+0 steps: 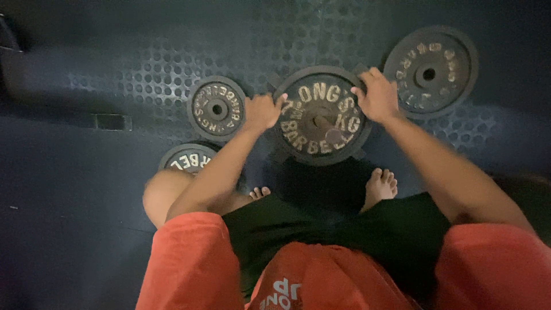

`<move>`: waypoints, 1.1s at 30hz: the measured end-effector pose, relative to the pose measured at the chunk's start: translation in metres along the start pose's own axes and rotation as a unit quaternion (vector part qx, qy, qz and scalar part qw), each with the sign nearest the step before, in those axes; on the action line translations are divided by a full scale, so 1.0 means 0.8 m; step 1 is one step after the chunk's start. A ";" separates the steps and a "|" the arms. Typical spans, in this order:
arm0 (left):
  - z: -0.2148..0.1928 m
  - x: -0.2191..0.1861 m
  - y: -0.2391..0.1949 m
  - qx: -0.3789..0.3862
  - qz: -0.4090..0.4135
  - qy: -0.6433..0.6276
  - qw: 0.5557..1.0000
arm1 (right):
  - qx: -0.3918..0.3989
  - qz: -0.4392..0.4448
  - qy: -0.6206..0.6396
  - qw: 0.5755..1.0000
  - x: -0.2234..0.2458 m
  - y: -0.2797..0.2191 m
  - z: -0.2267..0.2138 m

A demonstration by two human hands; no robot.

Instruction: Organizing and stacking iron weight plates of various sizes onto a weight storage rack in a gym.

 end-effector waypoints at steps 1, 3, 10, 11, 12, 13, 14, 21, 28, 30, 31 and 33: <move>0.011 -0.002 0.007 -0.004 0.001 0.000 1.000 | -0.004 -0.001 -0.001 1.000 -0.005 -0.003 0.000; 0.027 0.004 0.015 0.006 -0.040 0.038 0.998 | -0.021 -0.043 -0.064 0.997 -0.002 -0.005 0.001; 0.038 0.021 0.022 -0.076 0.040 0.132 0.988 | -0.103 -0.047 -0.124 0.986 -0.015 0.003 0.021; 0.040 0.025 0.024 -0.094 0.062 0.178 0.978 | -0.117 -0.055 -0.135 0.982 -0.016 0.005 0.022; 0.041 0.028 0.025 -0.111 0.084 0.224 0.965 | -0.131 -0.063 -0.145 0.979 -0.016 0.006 0.022; 0.046 0.033 0.031 -0.114 0.084 0.224 0.964 | -0.133 -0.064 -0.146 0.978 -0.017 0.007 0.022; 0.052 0.038 0.037 -0.117 0.093 0.241 0.959 | -0.131 -0.062 -0.141 0.979 -0.019 0.008 0.023; 0.086 0.064 0.065 -0.130 0.113 0.241 0.955 | -0.120 -0.072 -0.156 0.978 -0.027 0.022 0.031; 0.095 0.057 0.065 -0.127 0.080 0.246 0.957 | -0.063 -0.053 -0.171 0.982 -0.034 0.043 0.050; 0.096 0.054 0.070 -0.128 0.076 0.255 0.956 | -0.093 -0.045 -0.214 0.971 -0.040 0.048 0.060; 0.091 0.047 0.062 -0.123 0.078 0.255 0.956 | -0.089 -0.043 -0.213 0.972 -0.038 0.046 0.056; 0.077 0.033 0.051 -0.142 0.041 0.248 0.957 | -0.039 -0.050 -0.124 0.990 -0.036 0.042 0.046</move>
Point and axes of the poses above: each hand's wrist, its own y-axis towards the middle knuckle, its own z-axis out of the palm, x = y × z, the point moved 1 cm from there along y, towards the middle knuckle, and after that the axes turned 15 degrees about z, right-handed, at the moved point
